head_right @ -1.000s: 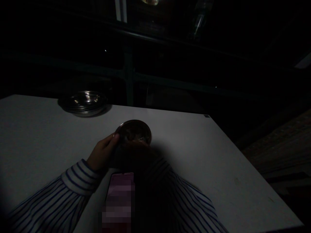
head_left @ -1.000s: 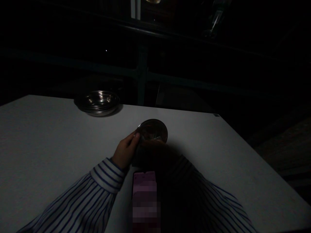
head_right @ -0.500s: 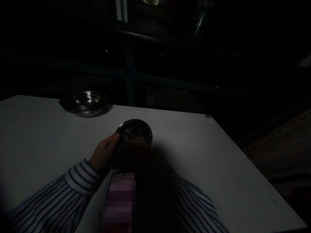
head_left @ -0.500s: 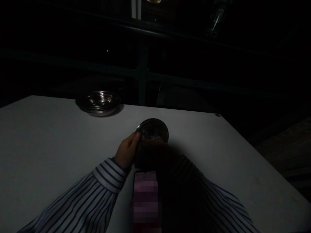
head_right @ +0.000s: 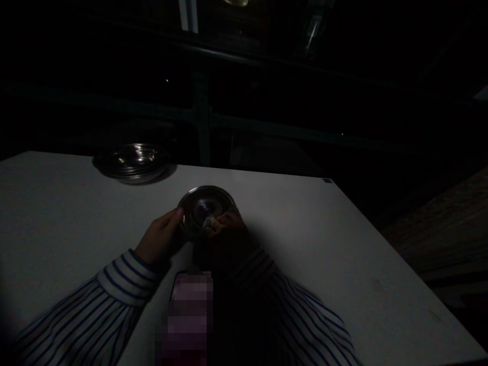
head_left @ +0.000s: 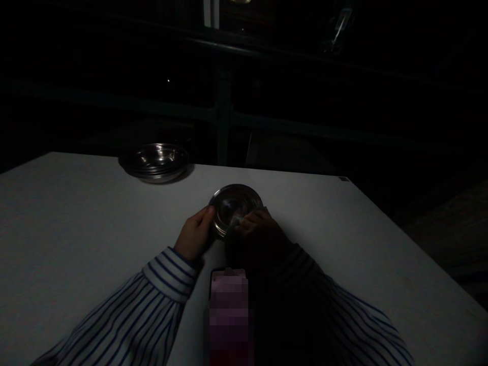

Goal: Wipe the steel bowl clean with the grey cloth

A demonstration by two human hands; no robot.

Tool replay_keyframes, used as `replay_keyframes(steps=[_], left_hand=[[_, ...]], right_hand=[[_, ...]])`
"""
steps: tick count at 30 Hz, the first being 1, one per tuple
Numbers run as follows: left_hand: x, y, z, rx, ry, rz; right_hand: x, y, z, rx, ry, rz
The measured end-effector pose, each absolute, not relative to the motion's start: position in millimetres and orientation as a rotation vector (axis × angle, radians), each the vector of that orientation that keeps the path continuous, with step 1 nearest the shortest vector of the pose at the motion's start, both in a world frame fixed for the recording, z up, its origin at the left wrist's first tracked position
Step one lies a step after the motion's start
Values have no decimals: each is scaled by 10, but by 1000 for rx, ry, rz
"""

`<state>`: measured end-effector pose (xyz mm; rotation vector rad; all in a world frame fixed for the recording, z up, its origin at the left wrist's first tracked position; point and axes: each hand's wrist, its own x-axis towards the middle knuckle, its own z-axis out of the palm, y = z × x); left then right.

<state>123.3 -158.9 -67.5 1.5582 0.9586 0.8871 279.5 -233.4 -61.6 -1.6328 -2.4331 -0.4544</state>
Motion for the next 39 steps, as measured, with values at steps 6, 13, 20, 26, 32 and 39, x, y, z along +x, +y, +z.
replay_keyframes(steps=[6, 13, 20, 26, 32, 39], left_hand=[[1229, -1593, -638, 1526, 954, 881], [1222, -1610, -599, 1435, 987, 831], [1201, -1578, -665, 1374, 1090, 802], [1211, -1594, -657, 1354, 1043, 785], [1220, -1623, -606, 1553, 1037, 825], [1220, -1607, -666, 1546, 921, 772]], right_hand=[[2798, -2355, -589, -1657, -2451, -530], [2784, -2357, -645, -1606, -2399, -605], [2731, -2416, -565, -1538, -2362, -582], [2759, -2394, -610, -1584, -2378, -566], [2694, -2265, -852, -1584, -2386, -385], [2631, -2223, -815, -1568, -2322, -329]])
